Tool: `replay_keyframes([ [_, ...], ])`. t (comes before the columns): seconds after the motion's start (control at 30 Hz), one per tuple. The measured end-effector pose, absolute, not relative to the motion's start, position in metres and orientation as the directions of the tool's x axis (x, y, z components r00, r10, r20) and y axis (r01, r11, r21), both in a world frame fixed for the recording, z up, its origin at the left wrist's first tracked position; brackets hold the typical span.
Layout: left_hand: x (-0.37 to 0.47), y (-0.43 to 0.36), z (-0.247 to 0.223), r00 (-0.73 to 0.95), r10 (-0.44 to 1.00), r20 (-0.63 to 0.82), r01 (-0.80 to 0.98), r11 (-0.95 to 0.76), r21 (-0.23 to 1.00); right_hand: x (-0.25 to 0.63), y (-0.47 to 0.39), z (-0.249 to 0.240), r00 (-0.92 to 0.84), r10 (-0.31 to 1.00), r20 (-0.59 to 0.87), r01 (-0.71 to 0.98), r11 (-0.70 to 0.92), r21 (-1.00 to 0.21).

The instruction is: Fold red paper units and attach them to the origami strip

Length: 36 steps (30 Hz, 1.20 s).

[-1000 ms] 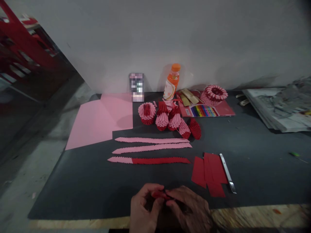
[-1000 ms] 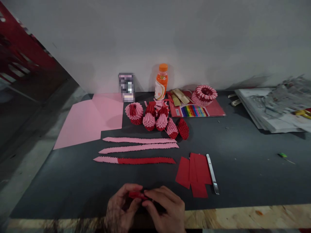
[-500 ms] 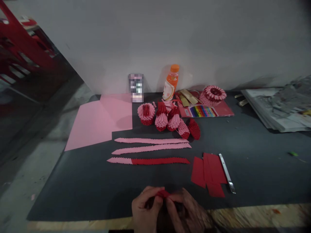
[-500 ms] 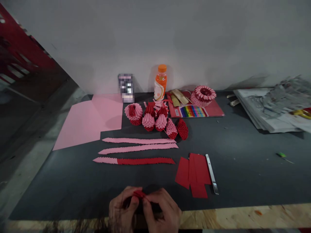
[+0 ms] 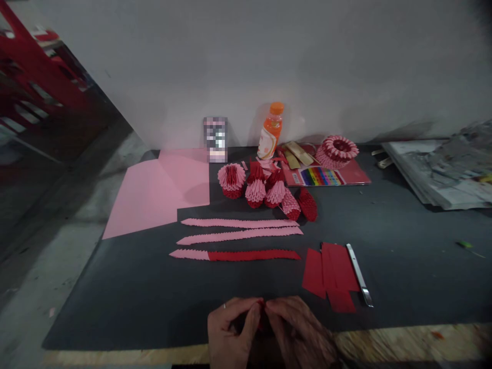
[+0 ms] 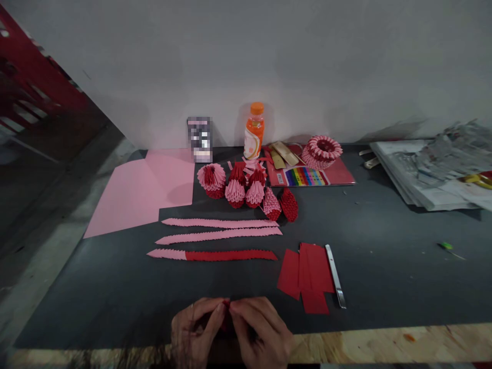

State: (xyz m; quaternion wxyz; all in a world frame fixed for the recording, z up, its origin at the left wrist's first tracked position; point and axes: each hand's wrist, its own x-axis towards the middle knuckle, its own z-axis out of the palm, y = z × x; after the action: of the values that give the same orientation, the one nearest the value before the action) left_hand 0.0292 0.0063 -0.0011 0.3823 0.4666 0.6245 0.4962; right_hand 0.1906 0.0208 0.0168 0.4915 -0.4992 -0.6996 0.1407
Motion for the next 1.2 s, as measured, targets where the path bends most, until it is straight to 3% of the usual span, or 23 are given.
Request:
replay_keyframes([
  [0.13, 0.038, 0.003, 0.008, -0.351, 0.935, -0.042, 0.206, 0.121, 0.971, 0.203, 0.016, 0.022, -0.164, 0.755, 0.635, 0.621, 0.579, -0.528],
  [0.23, 0.042, 0.000, 0.011, -0.373, 0.927, -0.039, 0.215, 0.128, 0.968, 0.209, 0.002, 0.016, -0.277, 0.744, 0.608, 0.678, 0.600, -0.425],
  [0.37, 0.041, -0.003, 0.011, -0.389, 0.921, -0.020, 0.225, 0.116, 0.967, 0.207, -0.014, -0.002, -0.227, 0.776, 0.589, 0.773, 0.511, -0.376],
  [0.53, 0.039, -0.004, 0.008, -0.352, 0.936, -0.020, 0.217, 0.102, 0.971, 0.212, -0.009, -0.013, -0.411, 0.606, 0.681, 0.716, 0.677, -0.170],
  [0.6, 0.037, -0.003, 0.008, -0.327, 0.945, -0.029, 0.211, 0.102, 0.972, 0.217, -0.006, -0.012, -0.449, 0.580, 0.680, 0.691, 0.708, -0.147],
  [0.73, 0.035, -0.001, 0.008, -0.303, 0.953, -0.028, 0.216, 0.097, 0.972, 0.219, 0.001, -0.005, -0.388, 0.622, 0.680, 0.652, 0.707, -0.274],
  [0.9, 0.043, -0.004, 0.007, -0.353, 0.932, 0.077, 0.285, 0.029, 0.958, 0.206, 0.015, 0.014, -0.073, 0.853, 0.516, 0.549, 0.466, -0.694],
  [1.03, 0.049, -0.008, 0.007, -0.387, 0.919, 0.070, 0.290, 0.049, 0.956, 0.204, 0.023, 0.022, -0.164, 0.863, 0.477, 0.422, 0.499, -0.757],
  [1.2, 0.044, -0.004, 0.008, -0.386, 0.910, -0.148, 0.141, 0.217, 0.966, 0.207, 0.019, 0.020, -0.208, 0.867, 0.454, 0.386, 0.499, -0.776],
])
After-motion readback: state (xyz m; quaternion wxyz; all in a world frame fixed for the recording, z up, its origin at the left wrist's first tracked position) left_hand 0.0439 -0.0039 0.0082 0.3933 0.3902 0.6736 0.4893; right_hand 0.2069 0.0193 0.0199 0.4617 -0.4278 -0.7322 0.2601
